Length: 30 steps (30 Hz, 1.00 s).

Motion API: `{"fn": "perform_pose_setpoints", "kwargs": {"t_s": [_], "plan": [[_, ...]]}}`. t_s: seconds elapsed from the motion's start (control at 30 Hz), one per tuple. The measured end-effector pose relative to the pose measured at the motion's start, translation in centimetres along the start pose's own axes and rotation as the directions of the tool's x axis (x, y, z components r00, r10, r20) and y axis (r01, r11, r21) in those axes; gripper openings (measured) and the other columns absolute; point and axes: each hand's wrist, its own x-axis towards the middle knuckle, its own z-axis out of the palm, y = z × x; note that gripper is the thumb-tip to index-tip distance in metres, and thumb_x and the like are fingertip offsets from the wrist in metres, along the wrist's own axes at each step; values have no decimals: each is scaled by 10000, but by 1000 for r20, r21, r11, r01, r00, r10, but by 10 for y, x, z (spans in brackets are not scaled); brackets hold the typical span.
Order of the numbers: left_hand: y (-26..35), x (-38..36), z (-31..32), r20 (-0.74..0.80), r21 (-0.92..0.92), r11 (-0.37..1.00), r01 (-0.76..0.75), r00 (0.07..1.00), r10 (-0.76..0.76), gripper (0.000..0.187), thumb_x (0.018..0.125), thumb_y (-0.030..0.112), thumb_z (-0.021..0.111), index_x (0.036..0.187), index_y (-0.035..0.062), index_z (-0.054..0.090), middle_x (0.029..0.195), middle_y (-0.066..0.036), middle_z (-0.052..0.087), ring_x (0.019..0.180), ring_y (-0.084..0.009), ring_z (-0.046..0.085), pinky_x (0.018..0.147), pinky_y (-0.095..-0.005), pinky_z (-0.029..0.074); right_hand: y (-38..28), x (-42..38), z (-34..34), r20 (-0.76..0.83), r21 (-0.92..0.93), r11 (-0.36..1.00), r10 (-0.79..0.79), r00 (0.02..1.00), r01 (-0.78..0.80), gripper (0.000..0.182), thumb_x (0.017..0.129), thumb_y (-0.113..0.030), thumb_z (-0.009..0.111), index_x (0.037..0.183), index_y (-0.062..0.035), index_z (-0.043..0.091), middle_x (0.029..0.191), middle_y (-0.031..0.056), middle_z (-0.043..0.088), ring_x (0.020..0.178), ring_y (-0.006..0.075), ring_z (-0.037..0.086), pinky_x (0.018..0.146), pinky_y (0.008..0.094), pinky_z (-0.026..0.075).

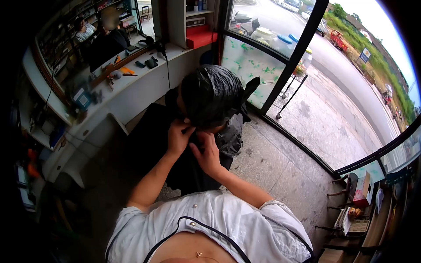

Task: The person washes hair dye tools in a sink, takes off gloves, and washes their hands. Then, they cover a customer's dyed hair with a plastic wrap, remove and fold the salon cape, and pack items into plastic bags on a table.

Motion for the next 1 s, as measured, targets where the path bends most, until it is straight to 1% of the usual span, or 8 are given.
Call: {"fn": "perform_pose_setpoints", "kwargs": {"t_s": [0.1,0.17,0.33,0.57,0.7,0.77,0.9,1.0], "plan": [[-9,-8,16,-156,-192,981,28,986,-59,128,756,79,576,819,-31,596,809,-67,593,766,-150,554,668,-272,422,-10,8,2,210,-366,876,-251,945,314,453,673,-113,628,1085,-38,456,1018,133,480,880,317,519,704,359,457],[-15,-9,14,143,-723,557,408,878,-457,147,762,67,557,873,-27,577,786,-56,571,748,-143,545,631,-266,420,-10,19,1,247,-378,851,-286,926,364,451,668,-100,628,1082,-41,461,1020,127,480,888,311,518,707,365,456],[-3,-14,0,237,-591,617,519,843,-482,176,781,92,548,913,-23,569,811,-57,567,753,-133,542,668,-255,416,9,9,5,242,-415,815,-330,912,405,439,645,-53,624,1060,-42,483,1042,121,470,872,297,531,695,381,458],[-20,-12,-19,383,-564,570,598,801,-461,194,793,161,540,929,33,592,857,-25,582,807,-114,530,731,-250,406,18,3,1,-59,180,964,212,976,-198,177,724,-70,582,896,-51,545,853,139,527,742,274,509,647,343,421],[-21,-11,-1,635,-595,347,725,689,-350,231,788,168,528,981,54,582,915,-32,588,849,-126,540,722,-259,421,1,12,0,372,725,169,720,585,-668,137,861,-141,437,954,-71,510,797,61,534,717,192,512,599,280,436],[-20,-10,5,676,-646,265,716,698,-237,230,788,152,525,985,50,583,910,-38,594,864,-140,550,717,-264,427,35,11,6,648,686,-212,613,452,-696,176,877,-211,416,979,-98,504,859,58,534,757,171,525,617,262,455],[-23,-5,16,584,-698,305,648,761,-282,225,760,104,548,964,19,588,856,-45,596,793,-139,563,666,-257,439,14,9,-16,727,564,-133,547,414,-815,211,865,-242,444,1015,-102,490,910,53,531,809,173,544,633,268,463],[-22,-9,26,367,-633,553,543,838,-403,202,746,69,556,929,-10,587,820,-47,590,731,-120,549,635,-245,426,3,-5,-23,403,513,328,724,559,-793,279,842,-259,498,1056,-85,463,956,72,527,849,190,558,660,296,469]]}}
